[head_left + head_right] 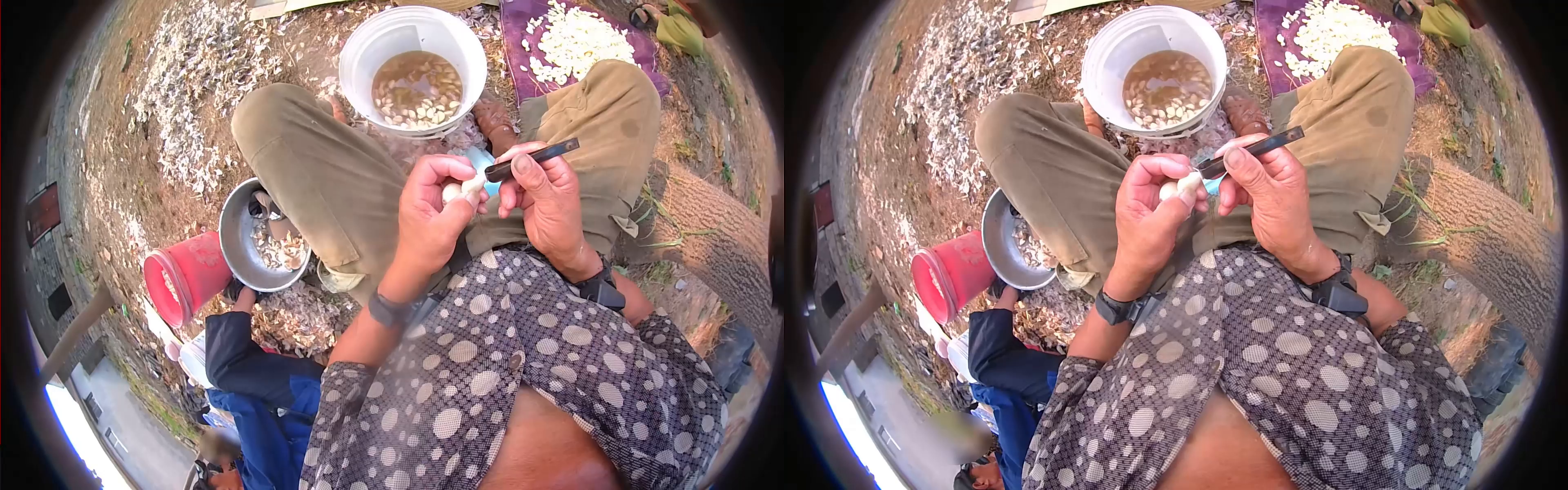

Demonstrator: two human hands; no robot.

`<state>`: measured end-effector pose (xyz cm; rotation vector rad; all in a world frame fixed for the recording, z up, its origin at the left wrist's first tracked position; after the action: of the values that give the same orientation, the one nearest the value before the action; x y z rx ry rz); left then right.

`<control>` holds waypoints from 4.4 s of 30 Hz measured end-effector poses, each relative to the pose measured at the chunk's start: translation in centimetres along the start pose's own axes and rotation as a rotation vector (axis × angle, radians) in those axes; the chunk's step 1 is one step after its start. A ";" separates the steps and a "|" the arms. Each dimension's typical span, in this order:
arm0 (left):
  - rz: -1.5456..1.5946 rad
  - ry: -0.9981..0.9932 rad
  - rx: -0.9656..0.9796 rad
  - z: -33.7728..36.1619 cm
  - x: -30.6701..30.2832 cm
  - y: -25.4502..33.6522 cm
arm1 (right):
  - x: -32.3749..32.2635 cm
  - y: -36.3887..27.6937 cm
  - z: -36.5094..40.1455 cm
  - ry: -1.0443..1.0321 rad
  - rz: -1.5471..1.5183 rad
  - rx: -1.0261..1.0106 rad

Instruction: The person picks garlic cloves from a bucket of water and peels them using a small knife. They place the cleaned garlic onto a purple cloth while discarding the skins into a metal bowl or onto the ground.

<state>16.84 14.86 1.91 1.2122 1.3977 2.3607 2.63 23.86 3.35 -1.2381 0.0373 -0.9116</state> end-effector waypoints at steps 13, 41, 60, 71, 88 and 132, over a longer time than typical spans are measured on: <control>0.054 0.073 0.092 0.3 -0.5 0.0 | 0.9 -0.2 0.0 -0.029 0.005 -0.093; 0.191 0.042 -0.176 0.3 -0.8 -1.0 | 1.8 0.1 0.5 -0.059 0.339 -0.287; 0.216 -0.001 -0.154 -0.9 0.7 -0.5 | -0.1 0.3 -0.7 -0.060 0.071 -0.084; 0.394 -0.072 -0.248 -1.6 0.2 -1.2 | -3.1 1.4 -2.4 -0.090 -0.416 0.248; 0.265 0.031 -0.328 -5.7 2.8 0.2 | -5.9 -1.0 -1.2 0.080 -0.350 -0.102; -0.678 0.084 0.377 0.1 -3.1 3.3 | 5.0 -1.4 -1.8 -0.197 0.300 -0.094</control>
<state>19.87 11.56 2.73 0.5495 1.9520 1.7419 4.26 19.35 5.98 -1.3622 0.1079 -0.5307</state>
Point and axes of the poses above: each hand's wrist, its own z-axis away from the middle knuckle, its own x-axis out of the palm, y = z × x, the point moved 1 cm from there along -z, towards the middle knuckle, and after that the axes turned 2 degrees about z, right-handed, at the moved point
